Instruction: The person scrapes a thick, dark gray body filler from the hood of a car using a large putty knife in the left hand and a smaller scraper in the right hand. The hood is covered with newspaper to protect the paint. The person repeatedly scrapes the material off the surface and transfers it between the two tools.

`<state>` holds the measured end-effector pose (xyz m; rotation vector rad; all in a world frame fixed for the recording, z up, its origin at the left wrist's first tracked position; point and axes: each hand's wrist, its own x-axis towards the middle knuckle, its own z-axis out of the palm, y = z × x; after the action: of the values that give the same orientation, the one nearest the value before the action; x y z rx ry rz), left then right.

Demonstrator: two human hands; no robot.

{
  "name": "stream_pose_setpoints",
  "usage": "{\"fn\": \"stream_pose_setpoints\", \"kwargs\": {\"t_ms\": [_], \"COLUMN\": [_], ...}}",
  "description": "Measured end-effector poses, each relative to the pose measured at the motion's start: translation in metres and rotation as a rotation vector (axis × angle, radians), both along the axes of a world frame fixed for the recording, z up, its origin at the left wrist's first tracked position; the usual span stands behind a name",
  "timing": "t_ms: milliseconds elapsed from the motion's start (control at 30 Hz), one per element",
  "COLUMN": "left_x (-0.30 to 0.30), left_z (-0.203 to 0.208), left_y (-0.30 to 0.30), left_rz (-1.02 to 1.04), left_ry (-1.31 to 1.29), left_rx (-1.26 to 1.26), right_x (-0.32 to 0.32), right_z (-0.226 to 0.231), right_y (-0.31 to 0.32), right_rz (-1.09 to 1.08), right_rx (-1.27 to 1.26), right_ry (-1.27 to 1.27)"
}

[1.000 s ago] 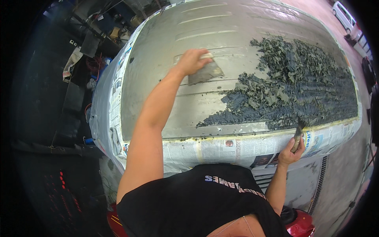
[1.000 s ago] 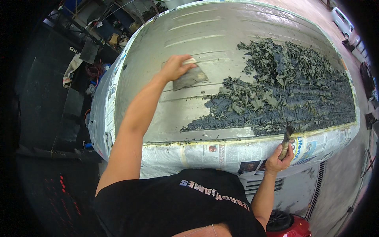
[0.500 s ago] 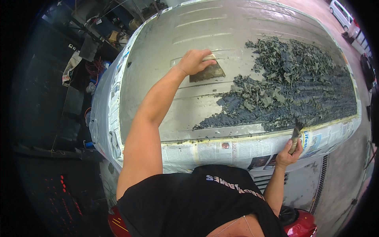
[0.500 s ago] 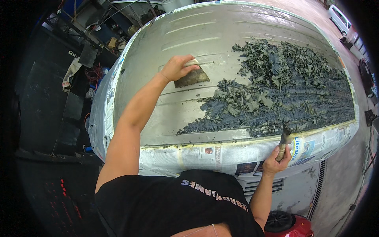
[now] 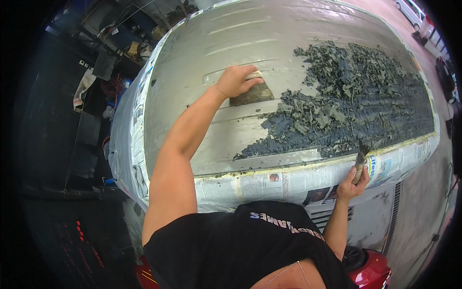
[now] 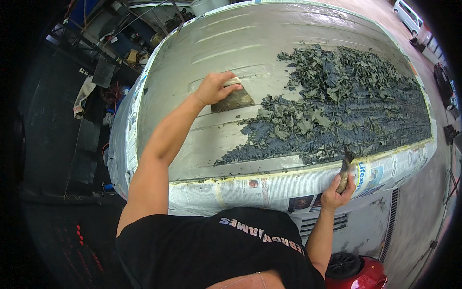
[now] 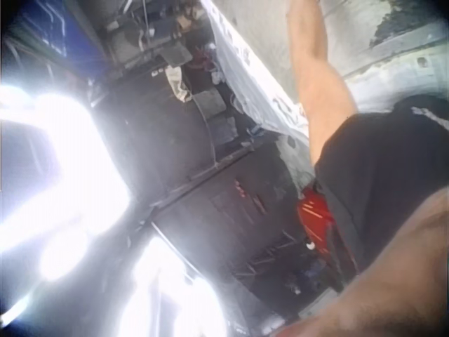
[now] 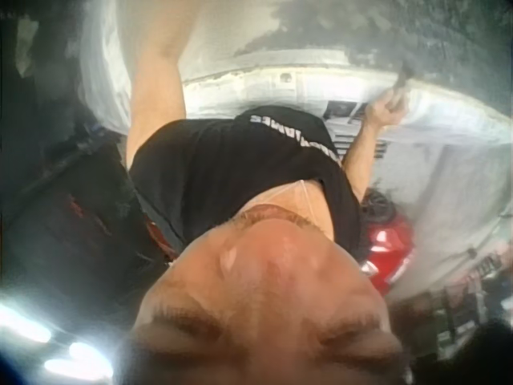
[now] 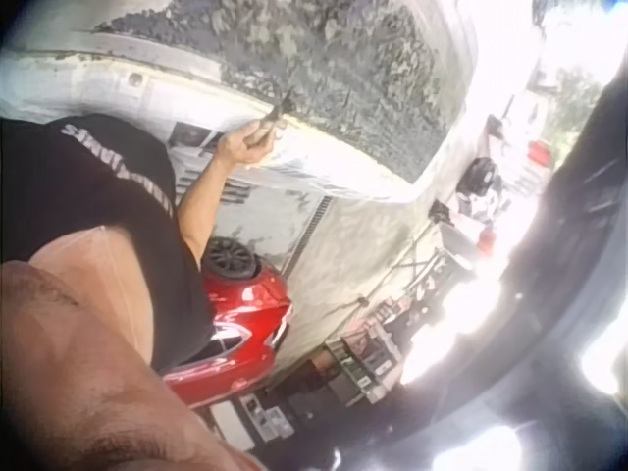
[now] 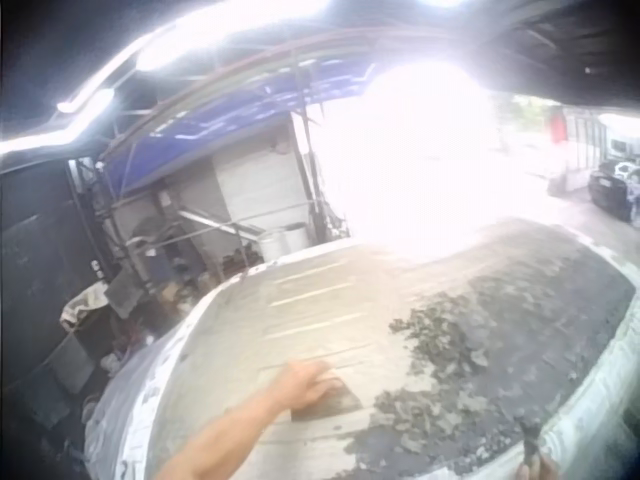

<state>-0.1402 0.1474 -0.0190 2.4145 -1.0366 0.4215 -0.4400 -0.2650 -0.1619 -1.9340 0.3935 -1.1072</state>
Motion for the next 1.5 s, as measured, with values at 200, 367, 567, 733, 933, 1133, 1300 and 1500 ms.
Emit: {"fn": "stream_pose_setpoints", "kwargs": {"t_ms": [200, 367, 567, 733, 933, 1133, 1300, 1500], "left_x": [0.0, 0.001, 0.009, -0.011, -0.028, -0.059, -0.1, -0.192], "left_z": [0.007, 0.012, 0.0, 0.013, 0.003, 0.04, 0.033, -0.014], "left_y": [0.0, -0.003, 0.064, 0.067, 0.015, -0.039, 0.041, 0.103], "left_rz": [0.03, 0.178, 0.218, 0.31, 0.131, 0.32, 0.446, 0.818], "left_ry": [-0.001, 0.154, 0.493, 0.577, 0.422, 0.327, 0.476, 0.554], "left_rx": [0.041, 0.089, -0.075, -0.013, -0.012, -0.259, -0.62, -1.117], "right_x": [0.005, 0.004, 0.004, 0.004, 0.005, 0.006, 0.006, 0.003], "right_z": [0.009, 0.004, 0.009, 0.011, 0.011, 0.01, 0.004, 0.004], "right_y": [0.007, 0.003, 0.007, 0.01, 0.008, 0.006, 0.006, 0.005], "right_rz": [0.008, 0.007, 0.012, 0.028, 0.008, 0.042, 0.016, 0.025], "right_rx": [0.019, -0.008, -0.026, 0.03, -0.014, 0.006, -0.03, -0.029], "right_ry": [-0.026, -0.028, -0.018, -0.049, -0.011, -0.027, -0.059, -0.018]}}
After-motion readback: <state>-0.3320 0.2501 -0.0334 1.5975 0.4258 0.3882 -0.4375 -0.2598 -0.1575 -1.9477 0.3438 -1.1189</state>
